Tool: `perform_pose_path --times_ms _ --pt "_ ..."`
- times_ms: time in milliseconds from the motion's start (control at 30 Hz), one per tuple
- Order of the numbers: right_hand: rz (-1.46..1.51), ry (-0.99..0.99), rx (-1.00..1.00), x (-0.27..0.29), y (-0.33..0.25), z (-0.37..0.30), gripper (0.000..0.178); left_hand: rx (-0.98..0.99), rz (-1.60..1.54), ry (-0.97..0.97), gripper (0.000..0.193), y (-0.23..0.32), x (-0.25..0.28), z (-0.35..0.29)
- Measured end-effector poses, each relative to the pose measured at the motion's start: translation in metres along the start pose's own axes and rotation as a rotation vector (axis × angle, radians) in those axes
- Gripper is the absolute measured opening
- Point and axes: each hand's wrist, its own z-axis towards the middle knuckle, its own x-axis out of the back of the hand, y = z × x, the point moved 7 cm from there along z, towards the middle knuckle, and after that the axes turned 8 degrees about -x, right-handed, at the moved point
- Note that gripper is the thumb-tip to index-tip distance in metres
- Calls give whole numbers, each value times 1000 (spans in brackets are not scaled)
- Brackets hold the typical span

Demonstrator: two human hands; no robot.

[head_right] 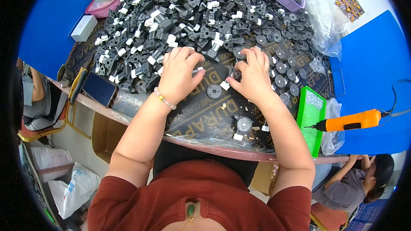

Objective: Assembling small electronic buzzer components by fitting parts together and using an electric screwdriver to fasten them.

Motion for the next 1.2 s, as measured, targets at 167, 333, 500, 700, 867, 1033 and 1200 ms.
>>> perform_pose_path --times_ms 167,333,500,700,867,1033,1200 --pt "182 63 90 30 -27 5 38 392 -1148 45 45 -2 -28 -6" --pt "265 45 202 39 -57 10 44 614 -1976 -120 39 10 -50 -9" --pt "397 -61 -16 16 -31 12 42 783 -1958 171 37 -13 -46 -9" --pt "369 -396 132 -14 -53 -13 47 841 -1938 264 30 -20 -44 -11" --pt "241 -511 50 -24 -48 -20 53 846 -1939 280 27 -22 -46 -12" --pt "291 -434 111 -15 -45 -19 44 828 -1932 306 26 -23 -46 -10" --pt "295 -283 -93 9 -22 -3 44 828 -1956 250 25 -17 -54 -12"
